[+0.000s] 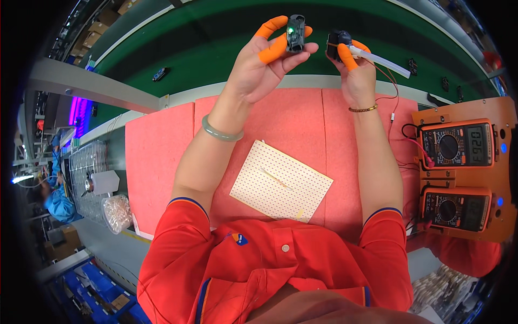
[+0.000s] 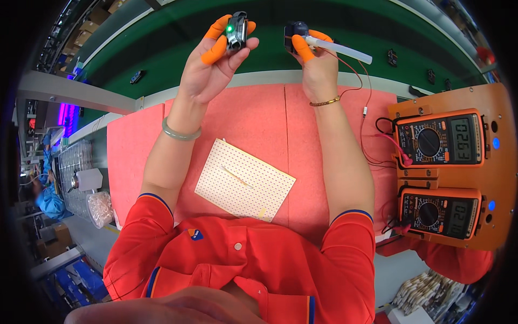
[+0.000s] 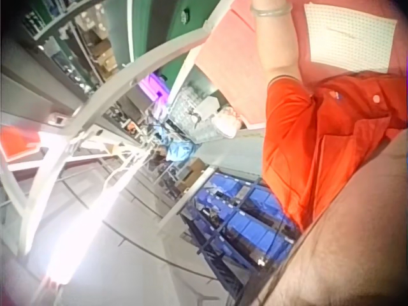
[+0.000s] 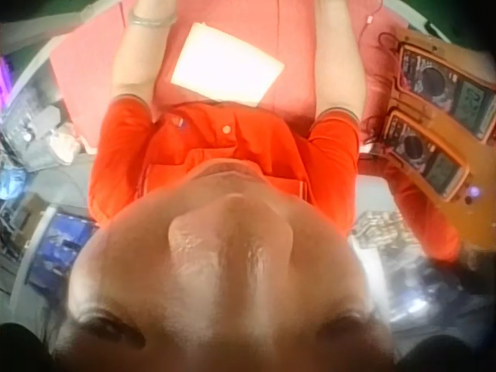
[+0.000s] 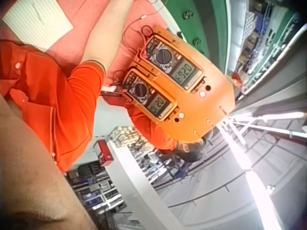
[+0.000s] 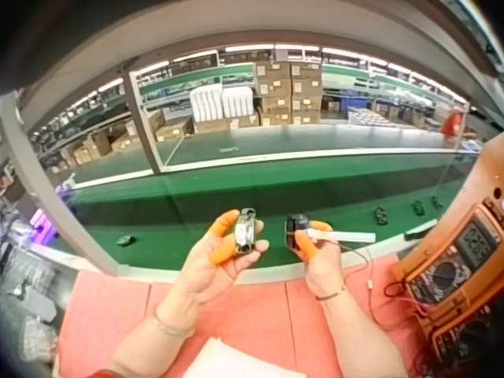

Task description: Testing small electronic components using multimeters and a testing rig on a production floor.

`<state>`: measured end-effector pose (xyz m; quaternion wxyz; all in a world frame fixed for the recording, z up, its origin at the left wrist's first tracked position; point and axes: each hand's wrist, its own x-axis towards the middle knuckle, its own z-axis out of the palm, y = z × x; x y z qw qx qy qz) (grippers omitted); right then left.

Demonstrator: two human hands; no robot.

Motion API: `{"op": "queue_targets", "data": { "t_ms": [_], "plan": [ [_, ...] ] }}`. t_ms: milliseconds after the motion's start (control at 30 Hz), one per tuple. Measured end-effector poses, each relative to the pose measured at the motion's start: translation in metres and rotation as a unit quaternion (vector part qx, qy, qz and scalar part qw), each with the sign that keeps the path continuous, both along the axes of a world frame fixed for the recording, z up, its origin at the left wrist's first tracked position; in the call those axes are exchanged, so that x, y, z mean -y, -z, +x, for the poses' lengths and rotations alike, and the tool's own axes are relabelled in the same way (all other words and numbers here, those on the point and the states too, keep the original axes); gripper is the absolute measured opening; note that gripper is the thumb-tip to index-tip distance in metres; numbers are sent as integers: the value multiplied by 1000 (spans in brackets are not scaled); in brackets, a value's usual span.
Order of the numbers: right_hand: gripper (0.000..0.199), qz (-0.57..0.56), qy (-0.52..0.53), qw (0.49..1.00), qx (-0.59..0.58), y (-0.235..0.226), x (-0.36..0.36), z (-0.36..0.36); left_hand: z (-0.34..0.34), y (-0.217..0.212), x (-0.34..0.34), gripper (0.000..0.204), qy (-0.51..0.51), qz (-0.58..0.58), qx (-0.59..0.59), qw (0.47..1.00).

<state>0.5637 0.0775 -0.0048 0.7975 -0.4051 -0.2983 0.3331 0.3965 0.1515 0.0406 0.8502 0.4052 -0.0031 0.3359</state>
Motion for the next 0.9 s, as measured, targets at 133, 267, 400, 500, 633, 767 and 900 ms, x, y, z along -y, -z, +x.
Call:
{"op": "queue_targets", "data": {
  "t_ms": [133, 267, 400, 500, 633, 767, 900],
  "plan": [
    [21, -6, -5, 1000, 6, -1, -1, 0, 3, 6, -5, 33, -13, -75, 16, 997],
    [20, 19, -17, 1000, -17, 2, -4, 2, 12, 19, -17, 36, -110, -57, -109, 986],
    [20, 29, -37, 998, -29, 4, -3, 4, 28, 49, -33, 40, -289, 333, -500, 746],
    [22, 24, -23, 999, -27, 8, -3, 7, 17, 57, -49, 38, -342, 468, -543, 607],
    [24, 0, 5, 999, -32, 8, 1, 9, -23, 41, -77, 35, -441, 630, -527, 362],
    [23, 23, -6, 999, -31, 3, 0, 4, -124, 38, -129, 11, -373, 580, -700, 184],
    [21, -29, -33, 999, 9, 4, -8, -5, -170, 40, -128, 20, -302, 519, -789, 130]
  ]
}}
